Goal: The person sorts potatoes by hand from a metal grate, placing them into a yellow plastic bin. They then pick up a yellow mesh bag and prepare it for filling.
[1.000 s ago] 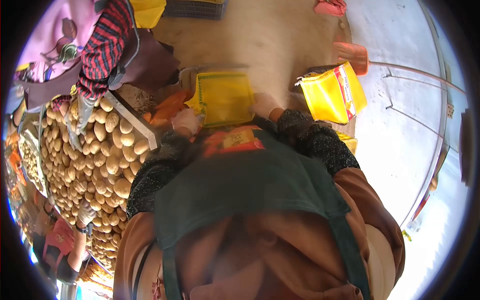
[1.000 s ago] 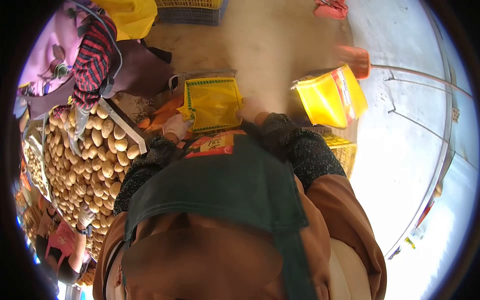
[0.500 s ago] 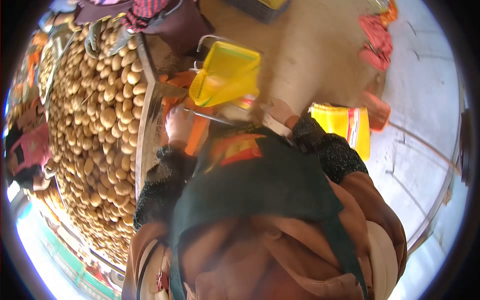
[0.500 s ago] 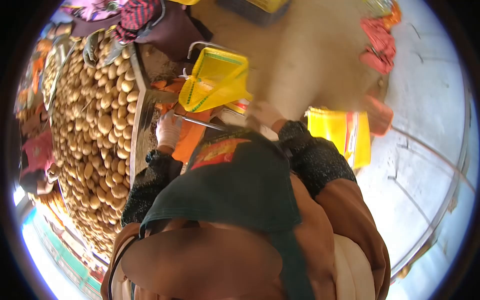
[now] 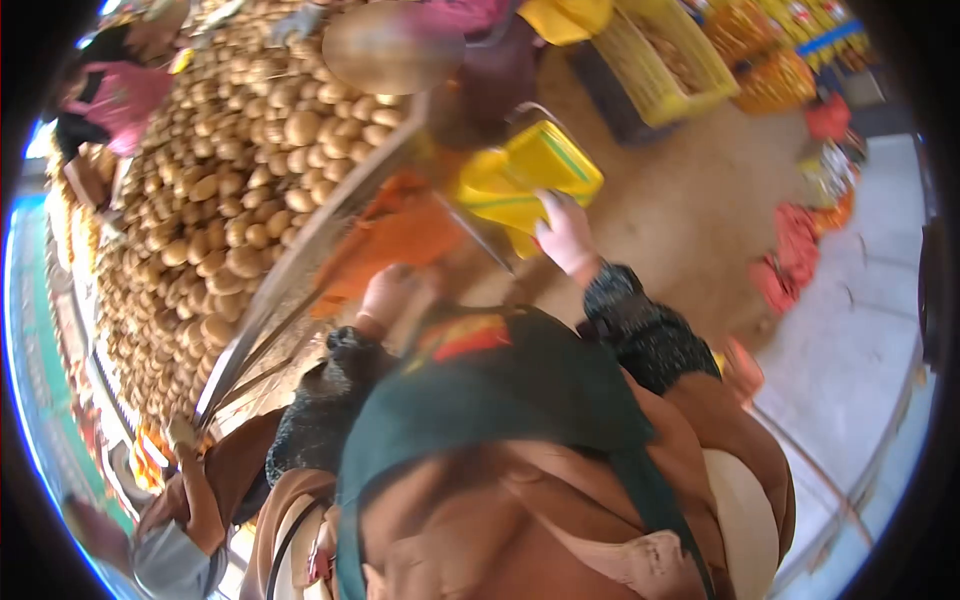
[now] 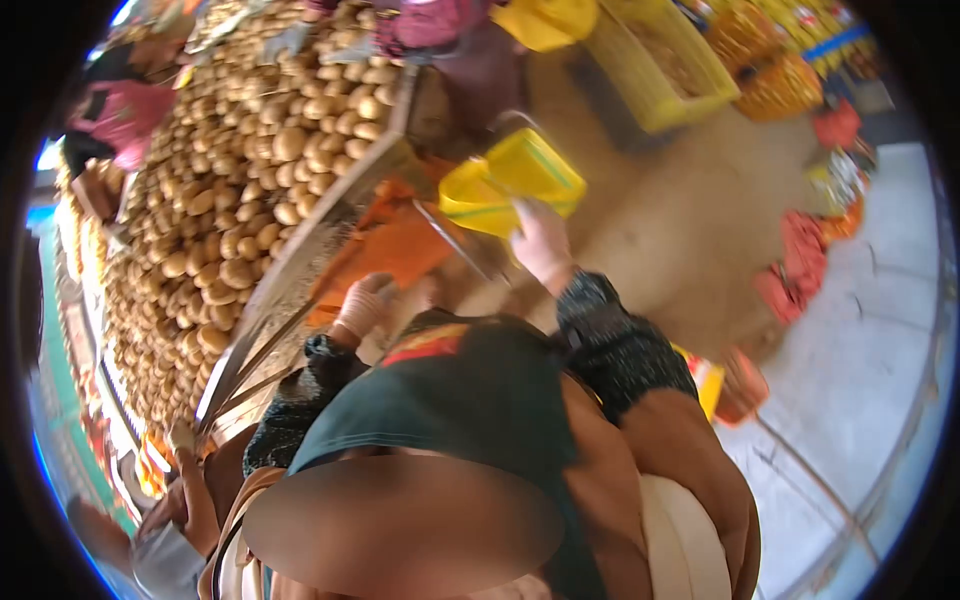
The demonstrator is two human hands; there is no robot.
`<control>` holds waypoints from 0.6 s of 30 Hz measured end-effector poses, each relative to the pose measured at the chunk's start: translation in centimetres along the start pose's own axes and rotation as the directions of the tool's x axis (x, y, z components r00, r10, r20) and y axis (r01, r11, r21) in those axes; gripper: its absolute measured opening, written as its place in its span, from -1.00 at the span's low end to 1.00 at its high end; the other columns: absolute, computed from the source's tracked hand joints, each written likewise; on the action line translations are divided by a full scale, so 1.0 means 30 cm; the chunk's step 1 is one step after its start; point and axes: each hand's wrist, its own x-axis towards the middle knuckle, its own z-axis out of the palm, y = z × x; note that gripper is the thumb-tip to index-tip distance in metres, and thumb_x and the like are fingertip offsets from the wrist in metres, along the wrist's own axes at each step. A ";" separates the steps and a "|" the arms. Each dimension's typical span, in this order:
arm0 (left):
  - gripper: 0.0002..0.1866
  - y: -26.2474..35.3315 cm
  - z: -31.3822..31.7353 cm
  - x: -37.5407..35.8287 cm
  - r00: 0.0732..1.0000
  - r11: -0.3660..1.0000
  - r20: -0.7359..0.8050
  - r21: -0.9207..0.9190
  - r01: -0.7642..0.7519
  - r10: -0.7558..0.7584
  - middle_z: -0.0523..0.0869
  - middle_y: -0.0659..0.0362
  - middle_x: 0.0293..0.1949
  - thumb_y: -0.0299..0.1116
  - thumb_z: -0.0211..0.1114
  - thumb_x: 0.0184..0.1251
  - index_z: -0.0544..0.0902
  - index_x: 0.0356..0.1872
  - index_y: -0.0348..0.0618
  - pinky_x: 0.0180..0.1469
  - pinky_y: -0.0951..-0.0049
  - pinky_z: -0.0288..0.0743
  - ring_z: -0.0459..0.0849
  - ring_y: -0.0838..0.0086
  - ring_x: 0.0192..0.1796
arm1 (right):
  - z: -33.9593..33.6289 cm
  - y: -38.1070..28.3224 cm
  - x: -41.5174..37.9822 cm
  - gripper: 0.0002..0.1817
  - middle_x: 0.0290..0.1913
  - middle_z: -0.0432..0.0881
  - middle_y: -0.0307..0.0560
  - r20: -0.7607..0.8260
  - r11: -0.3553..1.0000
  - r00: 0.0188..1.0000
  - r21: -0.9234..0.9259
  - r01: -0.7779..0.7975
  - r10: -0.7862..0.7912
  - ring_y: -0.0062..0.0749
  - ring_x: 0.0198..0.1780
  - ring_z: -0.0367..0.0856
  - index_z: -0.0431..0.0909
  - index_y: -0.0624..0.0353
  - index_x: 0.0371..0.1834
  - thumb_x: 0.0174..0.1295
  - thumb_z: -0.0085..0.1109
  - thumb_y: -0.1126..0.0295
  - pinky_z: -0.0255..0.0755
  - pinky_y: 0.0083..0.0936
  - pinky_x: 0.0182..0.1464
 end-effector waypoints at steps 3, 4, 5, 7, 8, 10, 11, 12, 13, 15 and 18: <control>-0.77 0.108 -0.051 0.118 0.718 0.159 0.536 -0.742 0.652 -0.444 0.74 0.06 -0.14 -0.27 0.26 0.34 0.71 -0.14 -0.19 -0.06 0.37 0.63 0.72 0.27 -0.12 | -0.015 0.014 0.007 -0.57 0.06 0.65 0.12 0.161 0.997 0.986 -0.071 -0.029 0.040 0.09 0.11 0.58 0.60 0.19 0.04 0.01 0.19 0.53 0.49 -0.15 0.19; -0.76 0.086 -0.011 0.130 0.774 0.254 0.523 -0.743 0.619 -0.357 0.73 0.08 -0.14 -0.26 0.25 0.38 0.70 -0.11 -0.20 -0.08 0.39 0.62 0.71 0.31 -0.13 | -0.015 0.000 0.020 -0.57 0.07 0.65 0.11 0.214 0.994 0.976 -0.106 -0.018 0.040 0.08 0.12 0.58 0.61 0.19 0.03 0.01 0.19 0.52 0.49 -0.17 0.20; -0.75 0.061 0.059 0.137 0.818 0.337 0.510 -0.746 0.575 -0.266 0.72 0.11 -0.15 -0.24 0.23 0.41 0.69 -0.09 -0.20 -0.10 0.40 0.61 0.70 0.35 -0.14 | -0.013 -0.006 0.029 -0.50 0.19 0.59 0.05 0.311 0.983 0.948 -0.181 -0.003 0.061 0.01 0.23 0.52 0.57 0.14 0.14 0.04 0.22 0.48 0.41 -0.14 0.29; -0.69 0.011 0.194 0.171 0.914 0.589 0.400 -0.725 0.357 -0.062 0.70 0.16 -0.16 -0.17 0.20 0.48 0.65 -0.01 -0.21 -0.13 0.41 0.59 0.70 0.38 -0.14 | 0.030 -0.003 0.039 -0.44 0.24 0.54 0.01 0.299 0.948 0.954 -0.310 0.078 0.019 -0.03 0.29 0.46 0.51 0.11 0.25 0.08 0.24 0.43 0.33 -0.10 0.36; -0.64 -0.010 0.246 0.197 0.955 0.726 0.294 -0.667 0.168 0.049 0.67 0.18 -0.18 -0.11 0.19 0.50 0.62 0.04 -0.21 -0.14 0.40 0.58 0.69 0.37 -0.14 | 0.053 0.003 0.054 -0.40 0.26 0.51 0.00 0.293 0.921 0.956 -0.371 0.120 -0.006 -0.05 0.32 0.44 0.48 0.10 0.30 0.10 0.25 0.41 0.29 -0.08 0.39; -0.58 0.056 0.230 0.280 0.789 0.153 0.612 -0.777 0.611 -0.047 0.65 0.14 -0.13 -0.06 0.23 0.48 0.58 0.10 -0.19 -0.12 0.32 0.59 0.69 0.27 -0.08 | 0.078 0.010 0.086 -0.31 0.31 0.47 -0.02 0.346 0.907 0.937 -0.408 0.103 0.050 -0.03 0.35 0.39 0.38 0.07 0.39 0.10 0.27 0.36 0.22 -0.02 0.40; -0.55 0.089 0.223 0.318 0.685 -0.111 0.725 -0.688 0.717 -0.067 0.64 0.11 -0.10 -0.03 0.25 0.47 0.56 0.13 -0.18 -0.11 0.27 0.59 0.68 0.21 -0.05 | 0.087 0.013 0.099 -0.30 0.27 0.50 0.01 0.331 0.909 0.942 -0.407 0.093 0.052 0.01 0.32 0.42 0.39 0.08 0.37 0.05 0.28 0.35 0.25 -0.02 0.37; -0.53 0.135 0.151 0.371 0.616 -0.239 0.780 -0.622 0.746 -0.110 0.63 0.08 -0.07 -0.02 0.26 0.46 0.54 0.17 -0.16 -0.09 0.20 0.59 0.67 0.15 0.00 | 0.093 0.012 0.110 -0.29 0.24 0.53 0.03 0.314 0.910 0.948 -0.406 0.082 0.055 0.06 0.28 0.45 0.39 0.08 0.34 0.01 0.29 0.34 0.28 -0.02 0.34; -0.50 0.159 0.123 0.414 0.538 -0.362 0.831 -0.549 0.753 -0.142 0.61 0.05 -0.04 0.00 0.28 0.45 0.52 0.20 -0.15 -0.07 0.13 0.59 0.65 0.08 0.05 | 0.084 -0.006 0.127 -0.32 0.19 0.57 0.03 0.341 0.920 0.930 -0.392 0.006 0.139 0.08 0.24 0.48 0.41 0.08 0.32 0.01 0.28 0.36 0.29 -0.03 0.32; -0.42 0.178 0.154 0.463 0.505 -0.487 0.852 -0.504 0.713 -0.142 0.61 -0.01 0.04 0.05 0.31 0.41 0.48 0.25 -0.13 0.06 -0.05 0.51 0.60 -0.01 0.12 | 0.054 -0.042 0.146 -0.37 0.09 0.63 0.04 0.394 0.918 0.870 -0.367 -0.148 0.298 0.11 0.15 0.53 0.46 0.08 0.29 0.03 0.25 0.39 0.33 -0.05 0.29; -0.35 0.190 0.148 0.500 0.480 -0.616 0.873 -0.428 0.662 -0.090 0.57 -0.07 0.18 0.11 0.35 0.37 0.46 0.28 -0.13 0.26 -0.22 0.32 0.52 -0.09 0.23 | 0.079 0.044 0.097 -0.45 0.03 0.66 -0.05 0.629 0.968 0.737 -0.192 -0.162 0.249 -0.03 0.14 0.57 0.51 0.09 0.26 0.12 0.25 0.43 0.31 -0.10 0.30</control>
